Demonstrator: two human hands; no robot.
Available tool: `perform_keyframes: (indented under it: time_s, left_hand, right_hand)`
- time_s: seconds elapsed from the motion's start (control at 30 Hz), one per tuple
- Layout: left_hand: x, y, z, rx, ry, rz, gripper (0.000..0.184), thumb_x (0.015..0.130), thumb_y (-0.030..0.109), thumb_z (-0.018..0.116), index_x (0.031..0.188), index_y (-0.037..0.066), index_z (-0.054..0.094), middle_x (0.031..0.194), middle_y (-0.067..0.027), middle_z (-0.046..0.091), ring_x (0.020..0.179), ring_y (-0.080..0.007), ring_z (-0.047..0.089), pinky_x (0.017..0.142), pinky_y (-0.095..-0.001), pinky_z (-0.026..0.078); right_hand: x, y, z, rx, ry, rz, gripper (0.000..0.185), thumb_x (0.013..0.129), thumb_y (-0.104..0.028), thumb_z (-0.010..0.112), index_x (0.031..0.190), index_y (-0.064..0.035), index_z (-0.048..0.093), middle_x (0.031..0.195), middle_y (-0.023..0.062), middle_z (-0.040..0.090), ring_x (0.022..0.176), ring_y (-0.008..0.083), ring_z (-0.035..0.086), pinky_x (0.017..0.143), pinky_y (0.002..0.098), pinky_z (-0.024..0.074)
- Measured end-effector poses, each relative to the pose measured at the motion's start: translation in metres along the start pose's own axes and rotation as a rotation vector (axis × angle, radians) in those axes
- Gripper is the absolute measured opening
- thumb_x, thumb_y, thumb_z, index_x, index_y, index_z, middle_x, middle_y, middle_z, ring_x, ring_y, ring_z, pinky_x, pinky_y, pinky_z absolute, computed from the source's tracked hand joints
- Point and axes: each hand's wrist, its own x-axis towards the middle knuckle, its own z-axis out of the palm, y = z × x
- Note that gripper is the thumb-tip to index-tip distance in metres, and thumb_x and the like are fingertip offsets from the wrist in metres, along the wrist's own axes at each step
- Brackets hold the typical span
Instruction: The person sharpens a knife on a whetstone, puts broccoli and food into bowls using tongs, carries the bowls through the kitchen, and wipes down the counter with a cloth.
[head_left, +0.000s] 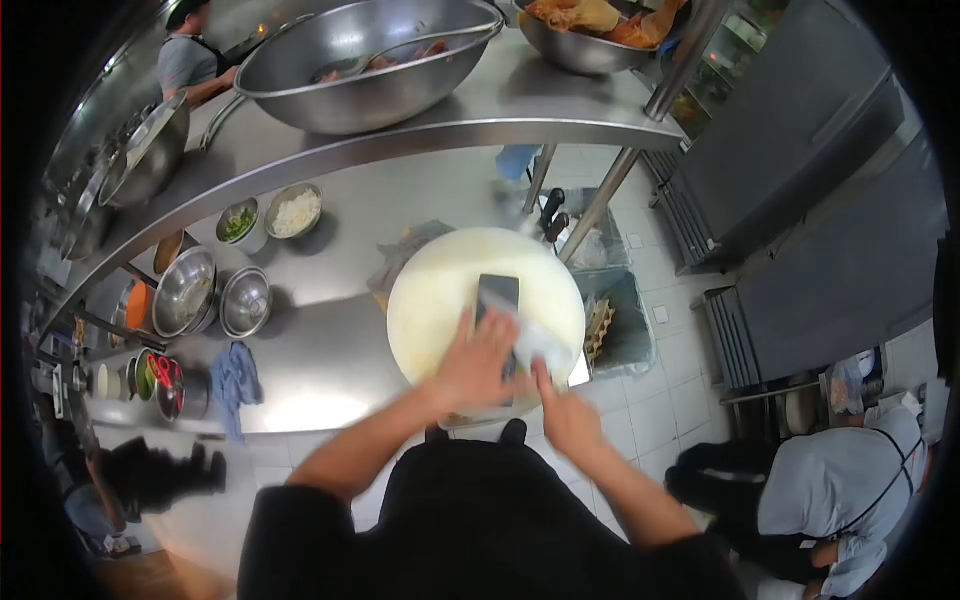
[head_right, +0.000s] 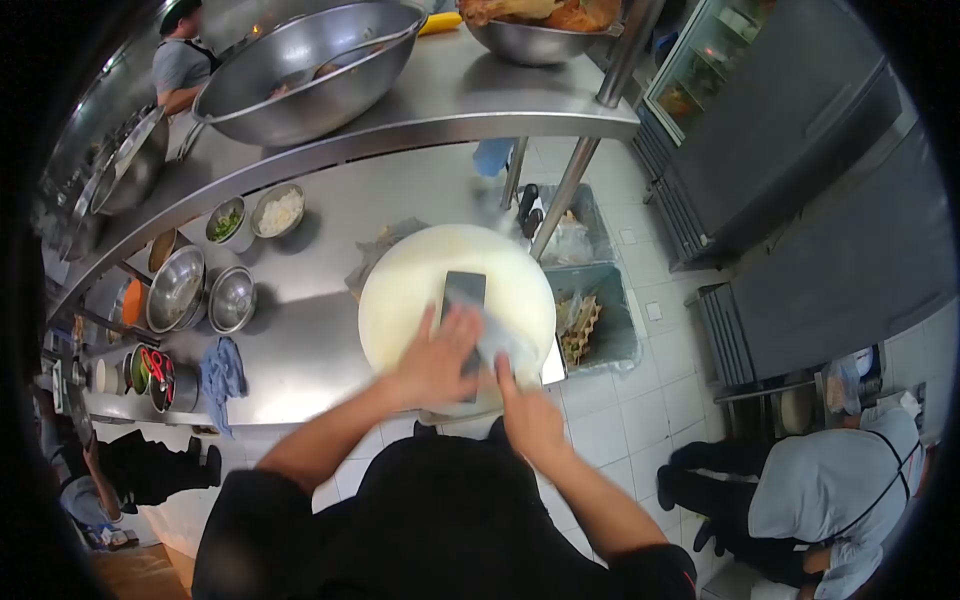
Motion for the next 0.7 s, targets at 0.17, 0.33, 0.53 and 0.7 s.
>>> perform_keyframes:
  time_s: [0.17, 0.33, 0.53, 0.7]
  left_hand:
    - [-0.043, 0.038, 0.012, -0.012, -0.014, 0.034, 0.104, 0.094, 0.080, 0.030, 0.160, 0.000, 0.023, 0.168, -0.0187, 0.021, 0.157, -0.0351, 0.015, 0.124, -0.0609, 0.001]
    - [0.052, -0.030, -0.004, -0.040, 0.032, -0.102, 0.098, 0.097, 0.075, 0.029, 0.159, -0.001, 0.024, 0.168, -0.0183, 0.021, 0.157, -0.0345, 0.014, 0.125, -0.0589, 0.002]
    - [-0.046, 0.046, 0.014, -0.044, -0.012, 0.037, 0.108, 0.092, 0.081, 0.032, 0.158, -0.004, 0.027, 0.167, -0.0197, 0.024, 0.157, -0.0367, 0.016, 0.123, -0.0626, 0.000]
    - [0.020, 0.000, 0.006, -0.006, -0.004, -0.080, 0.101, 0.097, 0.076, 0.027, 0.160, -0.003, 0.022, 0.169, -0.0185, 0.018, 0.158, -0.0344, 0.012, 0.124, -0.0606, 0.000]
  right_hand:
    - [-0.049, 0.007, 0.003, -0.018, -0.114, -0.005, 0.082, 0.090, -0.008, 0.055, 0.163, -0.0206, 0.020, 0.072, 0.0222, 0.065, 0.060, 0.0369, 0.068, 0.056, 0.0504, 0.0551]
    - [0.079, 0.017, 0.011, 0.008, 0.136, -0.073, 0.081, 0.092, -0.007, 0.053, 0.164, -0.0196, 0.017, 0.072, 0.0224, 0.066, 0.064, 0.0400, 0.069, 0.061, 0.0525, 0.0559]
    - [-0.062, 0.021, 0.008, -0.025, -0.115, -0.076, 0.081, 0.090, -0.008, 0.056, 0.163, -0.0188, 0.023, 0.068, 0.0204, 0.065, 0.058, 0.0364, 0.069, 0.054, 0.0501, 0.0558]
    - [0.023, 0.030, 0.009, 0.023, 0.061, -0.097, 0.079, 0.090, -0.008, 0.055, 0.162, -0.0173, 0.023, 0.073, 0.0229, 0.067, 0.060, 0.0392, 0.068, 0.055, 0.0530, 0.0548]
